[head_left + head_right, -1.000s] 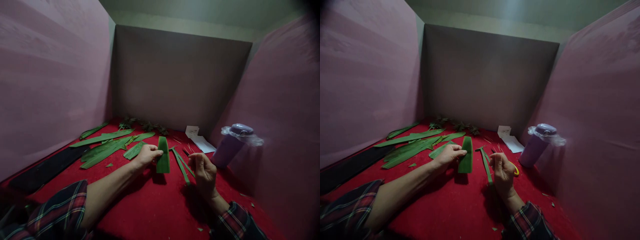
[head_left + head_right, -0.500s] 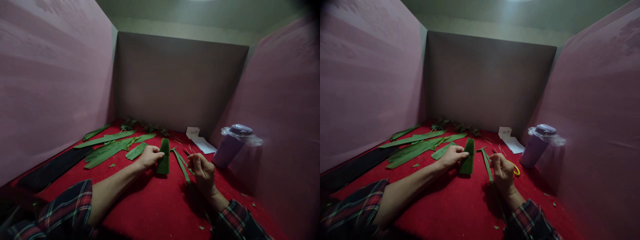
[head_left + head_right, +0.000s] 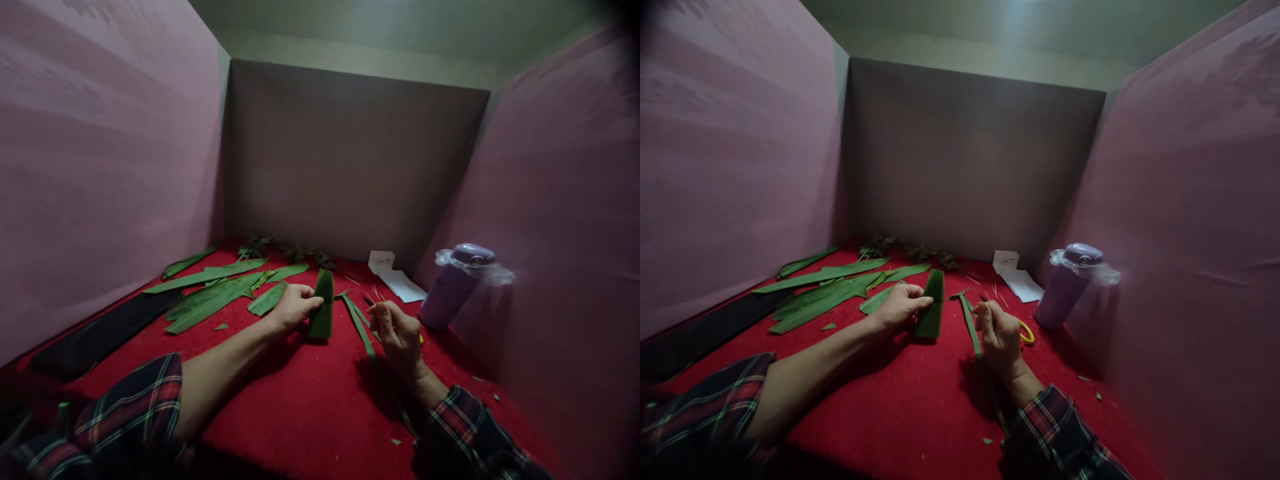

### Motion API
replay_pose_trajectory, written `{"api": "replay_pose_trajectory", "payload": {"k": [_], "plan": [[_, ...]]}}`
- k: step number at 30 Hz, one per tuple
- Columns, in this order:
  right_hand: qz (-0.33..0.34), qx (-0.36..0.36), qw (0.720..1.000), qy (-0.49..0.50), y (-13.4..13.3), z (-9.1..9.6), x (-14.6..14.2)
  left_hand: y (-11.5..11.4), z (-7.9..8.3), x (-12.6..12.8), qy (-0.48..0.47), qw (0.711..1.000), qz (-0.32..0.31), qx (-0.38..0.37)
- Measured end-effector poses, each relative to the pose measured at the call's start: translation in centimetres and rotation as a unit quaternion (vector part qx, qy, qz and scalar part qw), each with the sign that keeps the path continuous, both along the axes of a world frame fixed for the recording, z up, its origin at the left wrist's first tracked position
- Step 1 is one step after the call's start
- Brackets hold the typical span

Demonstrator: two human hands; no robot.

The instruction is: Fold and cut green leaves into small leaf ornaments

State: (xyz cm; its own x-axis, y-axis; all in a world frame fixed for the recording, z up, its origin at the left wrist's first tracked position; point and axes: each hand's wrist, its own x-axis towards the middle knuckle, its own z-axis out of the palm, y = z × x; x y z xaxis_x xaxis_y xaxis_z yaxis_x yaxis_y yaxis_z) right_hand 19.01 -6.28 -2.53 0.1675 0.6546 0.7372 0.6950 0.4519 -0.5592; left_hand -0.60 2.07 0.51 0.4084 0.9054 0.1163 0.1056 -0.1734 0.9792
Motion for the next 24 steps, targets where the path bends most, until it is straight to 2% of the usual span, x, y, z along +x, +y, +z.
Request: {"api": "replay_pose_trajectory", "payload": {"k": [24], "plan": [[0.004, 0.000, 1.000, -0.018, -0.12, 0.29, -0.22, 0.83, -0.92, 0.14, 0.023, 0.999, -0.001, 0.025]]}}
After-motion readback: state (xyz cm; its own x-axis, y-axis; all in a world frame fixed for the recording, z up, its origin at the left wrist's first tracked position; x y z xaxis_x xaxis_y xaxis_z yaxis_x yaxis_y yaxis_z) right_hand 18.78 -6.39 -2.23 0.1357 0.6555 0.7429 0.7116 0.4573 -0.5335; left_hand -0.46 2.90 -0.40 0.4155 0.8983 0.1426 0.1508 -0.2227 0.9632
